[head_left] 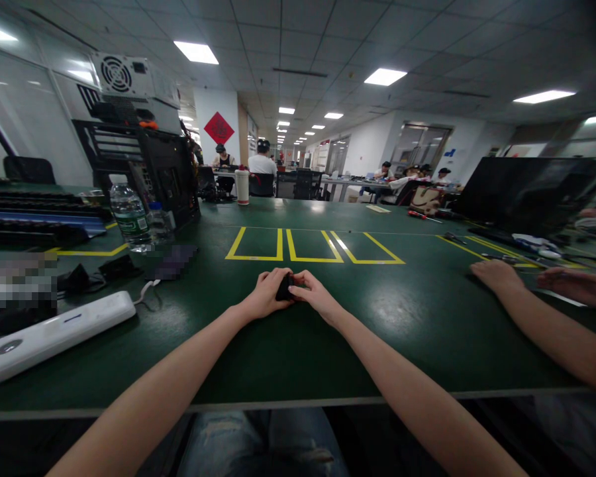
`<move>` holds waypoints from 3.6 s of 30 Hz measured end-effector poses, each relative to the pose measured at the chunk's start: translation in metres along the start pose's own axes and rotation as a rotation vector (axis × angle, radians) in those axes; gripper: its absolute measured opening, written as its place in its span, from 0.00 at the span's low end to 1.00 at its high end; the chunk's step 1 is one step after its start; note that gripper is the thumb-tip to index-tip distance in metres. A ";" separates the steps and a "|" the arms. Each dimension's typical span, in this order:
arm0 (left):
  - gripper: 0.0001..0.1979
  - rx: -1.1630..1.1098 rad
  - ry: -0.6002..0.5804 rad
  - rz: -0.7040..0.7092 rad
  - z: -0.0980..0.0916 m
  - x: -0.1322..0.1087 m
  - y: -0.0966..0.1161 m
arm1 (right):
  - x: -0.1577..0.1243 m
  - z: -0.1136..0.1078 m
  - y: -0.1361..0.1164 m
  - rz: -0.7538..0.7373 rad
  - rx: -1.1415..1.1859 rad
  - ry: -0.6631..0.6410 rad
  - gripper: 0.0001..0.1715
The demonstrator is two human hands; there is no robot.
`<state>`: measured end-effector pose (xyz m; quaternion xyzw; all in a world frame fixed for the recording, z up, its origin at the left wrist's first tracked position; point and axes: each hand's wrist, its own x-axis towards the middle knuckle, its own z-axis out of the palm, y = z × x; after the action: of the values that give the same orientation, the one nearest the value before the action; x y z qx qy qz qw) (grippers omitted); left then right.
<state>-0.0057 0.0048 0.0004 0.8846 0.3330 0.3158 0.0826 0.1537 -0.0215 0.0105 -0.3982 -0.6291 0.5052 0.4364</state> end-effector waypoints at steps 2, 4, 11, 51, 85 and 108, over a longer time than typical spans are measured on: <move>0.28 -0.003 -0.005 0.003 0.000 0.000 0.001 | -0.001 0.000 0.000 -0.018 0.010 0.008 0.15; 0.28 -0.006 -0.007 0.002 -0.001 0.000 0.001 | -0.001 0.000 0.001 -0.038 0.014 0.020 0.14; 0.28 -0.011 -0.009 -0.016 0.000 0.000 0.001 | 0.000 0.000 0.003 0.002 -0.011 0.047 0.17; 0.28 -0.007 0.000 -0.025 0.000 -0.001 0.003 | 0.001 0.002 0.001 -0.019 -0.022 0.029 0.14; 0.28 -0.017 -0.008 -0.002 0.001 -0.001 -0.001 | 0.006 -0.005 0.008 -0.020 0.003 -0.012 0.16; 0.28 -0.018 -0.006 -0.004 0.000 -0.001 0.000 | 0.007 -0.004 0.007 -0.044 -0.046 -0.003 0.14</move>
<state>-0.0061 0.0039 0.0003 0.8841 0.3319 0.3159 0.0922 0.1560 -0.0122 0.0051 -0.3932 -0.6499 0.4815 0.4372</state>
